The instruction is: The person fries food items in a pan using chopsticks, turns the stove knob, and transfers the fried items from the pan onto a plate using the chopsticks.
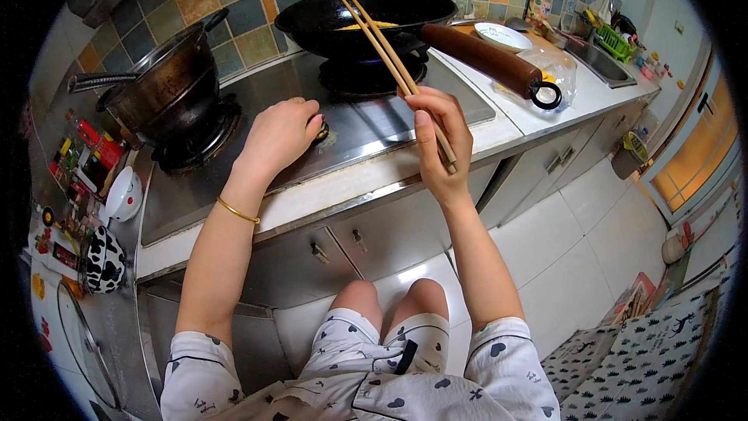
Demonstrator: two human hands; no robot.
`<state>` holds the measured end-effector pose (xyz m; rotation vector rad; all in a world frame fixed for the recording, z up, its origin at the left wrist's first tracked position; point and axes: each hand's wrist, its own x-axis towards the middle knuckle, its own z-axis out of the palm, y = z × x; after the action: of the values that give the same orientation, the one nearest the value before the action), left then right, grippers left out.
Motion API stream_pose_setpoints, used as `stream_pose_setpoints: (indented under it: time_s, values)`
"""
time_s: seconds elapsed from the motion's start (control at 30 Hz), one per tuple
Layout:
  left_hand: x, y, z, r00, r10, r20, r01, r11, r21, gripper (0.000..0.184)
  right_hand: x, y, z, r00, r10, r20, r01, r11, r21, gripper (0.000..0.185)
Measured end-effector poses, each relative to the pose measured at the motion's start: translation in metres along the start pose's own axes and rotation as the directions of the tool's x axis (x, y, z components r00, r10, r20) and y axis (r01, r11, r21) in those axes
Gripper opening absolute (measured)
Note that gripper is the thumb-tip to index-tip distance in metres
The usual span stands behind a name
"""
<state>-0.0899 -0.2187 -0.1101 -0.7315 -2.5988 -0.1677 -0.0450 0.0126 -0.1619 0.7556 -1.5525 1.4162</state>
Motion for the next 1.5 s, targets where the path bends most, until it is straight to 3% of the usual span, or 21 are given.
stream_pose_setpoints:
  time_s: [0.73, 1.5]
  values:
    - [-0.0001, -0.0010, 0.0029, 1.000, 0.002, -0.009, -0.002, 1.000, -0.003, 0.022, -0.0010, 0.0038, -0.0039, 0.999, -0.019, 0.036, 0.022, 0.995, -0.094, 0.022]
    - [0.0001, -0.0006, 0.0010, 1.000, -0.030, 0.000, 0.030, 0.999, 0.013, 0.023, -0.0004, 0.0001, 0.0007, 1.000, -0.014, -0.010, 0.013, 1.000, -0.026, 0.019]
